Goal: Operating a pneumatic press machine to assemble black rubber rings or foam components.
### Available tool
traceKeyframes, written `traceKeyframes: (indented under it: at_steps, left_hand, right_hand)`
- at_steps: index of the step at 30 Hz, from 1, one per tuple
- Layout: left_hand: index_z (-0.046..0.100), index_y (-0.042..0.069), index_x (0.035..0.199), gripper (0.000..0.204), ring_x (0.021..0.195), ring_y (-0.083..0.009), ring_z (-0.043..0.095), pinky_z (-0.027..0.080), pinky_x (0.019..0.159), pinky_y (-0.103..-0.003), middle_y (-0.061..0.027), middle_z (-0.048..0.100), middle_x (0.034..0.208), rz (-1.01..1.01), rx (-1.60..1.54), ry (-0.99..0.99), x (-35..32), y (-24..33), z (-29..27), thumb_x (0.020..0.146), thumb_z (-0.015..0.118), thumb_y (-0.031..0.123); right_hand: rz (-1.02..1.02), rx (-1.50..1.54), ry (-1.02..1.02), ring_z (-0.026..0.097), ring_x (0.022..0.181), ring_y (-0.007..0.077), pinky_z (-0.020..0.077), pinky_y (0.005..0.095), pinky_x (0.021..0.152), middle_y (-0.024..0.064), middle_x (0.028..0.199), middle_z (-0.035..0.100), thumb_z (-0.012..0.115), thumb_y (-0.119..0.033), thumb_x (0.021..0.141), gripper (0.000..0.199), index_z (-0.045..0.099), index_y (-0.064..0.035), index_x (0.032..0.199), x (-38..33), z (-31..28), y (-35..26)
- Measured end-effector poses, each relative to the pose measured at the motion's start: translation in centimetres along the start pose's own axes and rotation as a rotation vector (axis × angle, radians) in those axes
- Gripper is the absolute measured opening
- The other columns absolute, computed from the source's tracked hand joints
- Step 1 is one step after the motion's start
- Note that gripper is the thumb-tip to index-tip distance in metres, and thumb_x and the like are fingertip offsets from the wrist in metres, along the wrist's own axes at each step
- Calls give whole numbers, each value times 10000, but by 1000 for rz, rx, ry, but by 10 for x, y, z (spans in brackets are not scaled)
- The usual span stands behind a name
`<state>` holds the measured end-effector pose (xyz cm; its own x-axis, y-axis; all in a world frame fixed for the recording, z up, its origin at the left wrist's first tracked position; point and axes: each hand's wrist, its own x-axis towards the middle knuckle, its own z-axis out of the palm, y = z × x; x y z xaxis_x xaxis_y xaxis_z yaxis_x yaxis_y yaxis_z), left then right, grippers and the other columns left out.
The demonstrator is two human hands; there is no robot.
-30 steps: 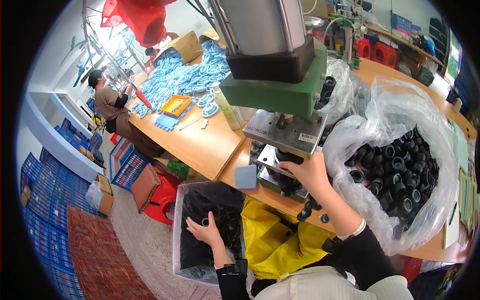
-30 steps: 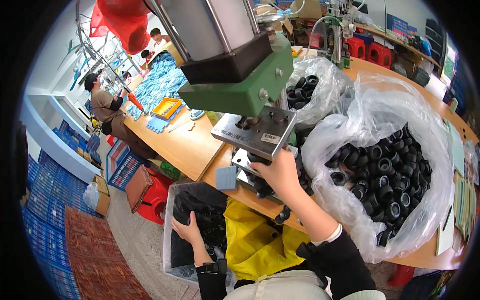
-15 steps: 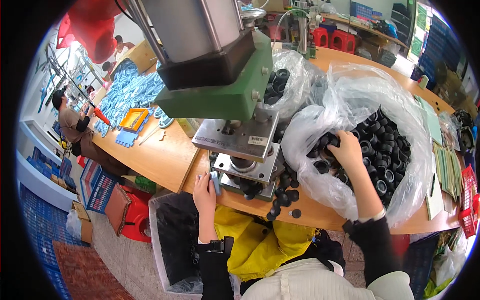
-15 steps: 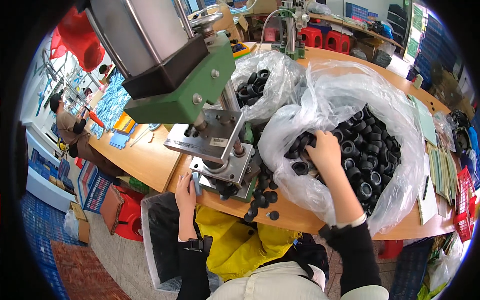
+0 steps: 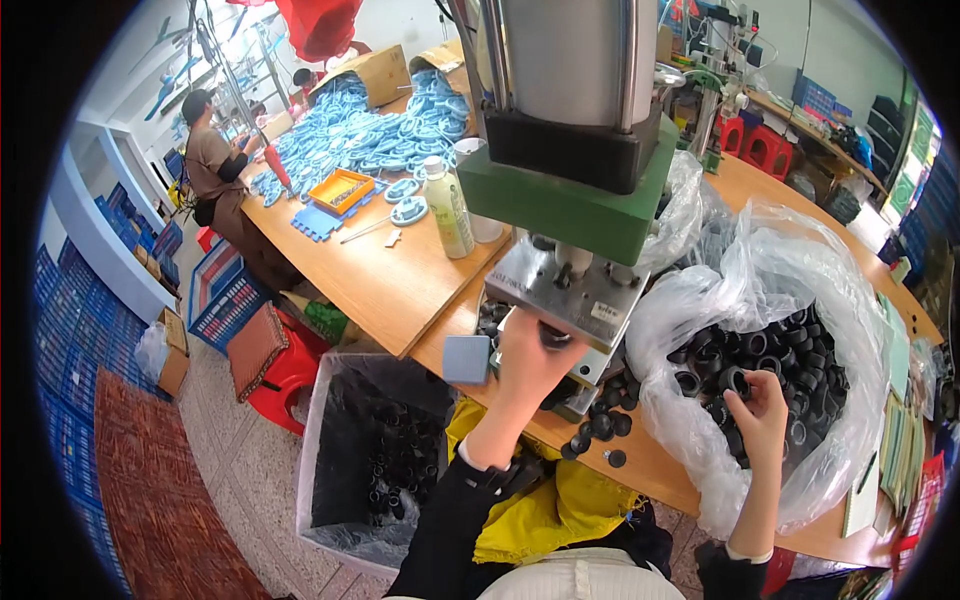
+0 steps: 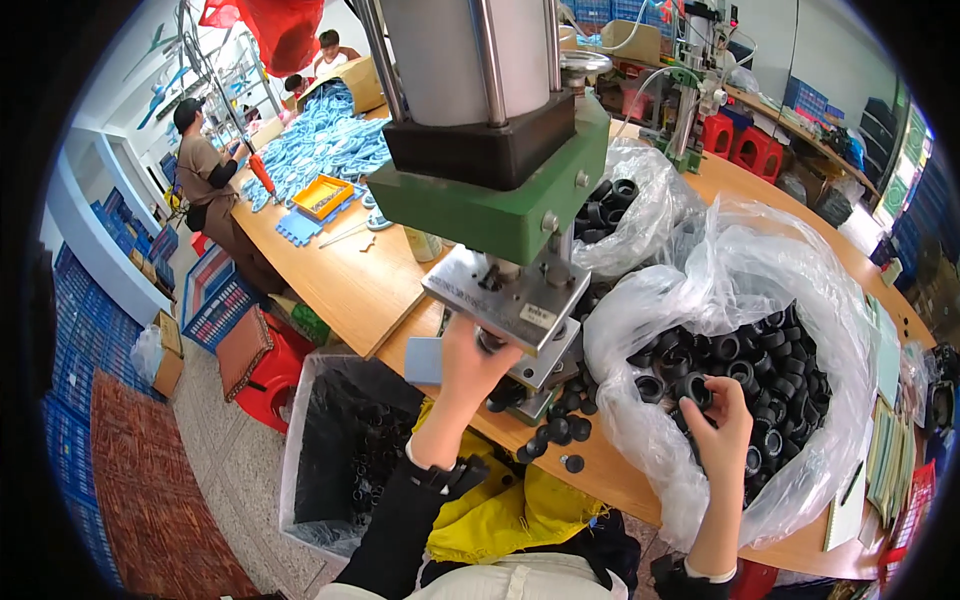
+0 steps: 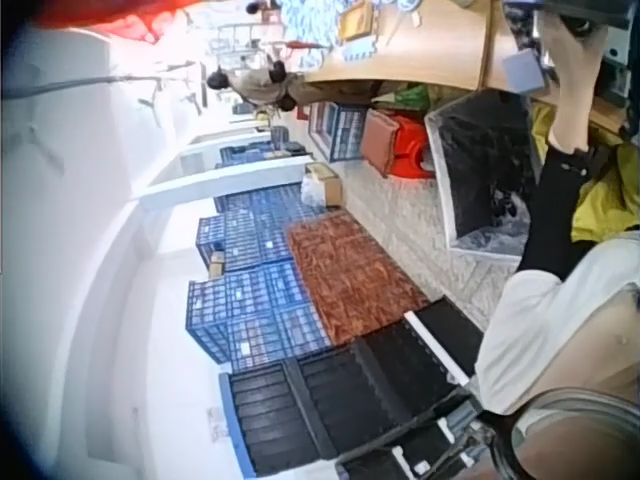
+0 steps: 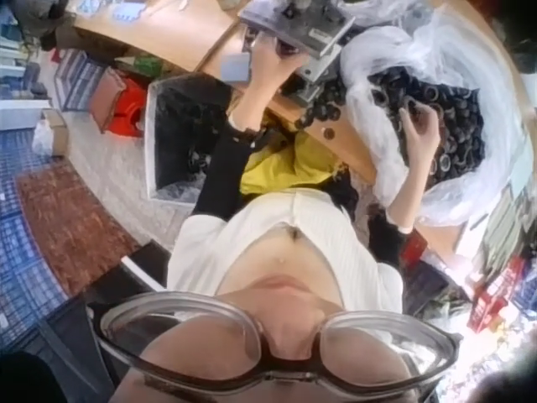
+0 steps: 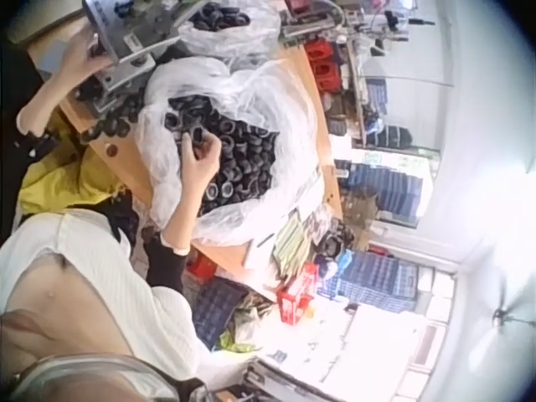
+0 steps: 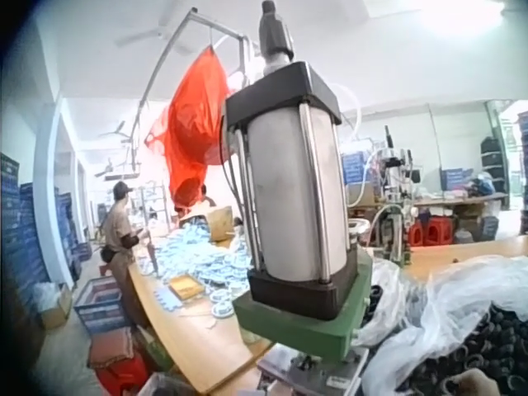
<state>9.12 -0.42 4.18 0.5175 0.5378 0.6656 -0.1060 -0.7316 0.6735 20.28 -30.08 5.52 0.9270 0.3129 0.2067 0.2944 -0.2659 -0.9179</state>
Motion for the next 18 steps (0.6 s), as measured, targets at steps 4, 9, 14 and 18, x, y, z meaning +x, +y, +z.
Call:
traceKeyframes:
  at_steps: [4, 9, 14, 18]
  left_hand:
    - [618, 42, 985, 383, 890, -341, 592, 443, 760, -408, -129, 638, 951, -230, -199, -92, 11, 1, 20, 670, 763, 203]
    - [625, 43, 986, 371, 762, -303, 610, 466, 637, -347, -128, 644, 945, 46, 186, 153, -23, -13, 11, 670, 772, 170]
    - [565, -11, 1094, 489, 1102, -369, 508, 376, 964, -434, -188, 592, 1111, -290, 393, 413, -99, -48, -66, 692, 781, 165]
    - [412, -37, 1281, 780, 1211, -474, 385, 312, 1031, -503, -249, 435, 1317, -490, 999, 453, -185, -124, -153, 694, 784, 317]
  right_hand:
    - [-127, 193, -72, 581, 1012, 168, 464, 280, 860, 130, 1143, 585, 700, 31, 717, 576, 425, -2, 1223, -19, 30, -4]
    - [-256, 237, -261, 590, 1061, 203, 476, 317, 890, 140, 1169, 595, 743, -47, 726, 598, 452, 14, 1246, -21, 101, -18]
    - [-414, 88, -230, 637, 954, 271, 506, 335, 810, 188, 1098, 618, 763, -107, 731, 597, 469, 20, 1235, 2, 158, -48]
    - [-418, 50, -318, 623, 828, 353, 506, 380, 731, 187, 962, 638, 767, -136, 714, 448, 573, -18, 1101, 18, 184, -61]
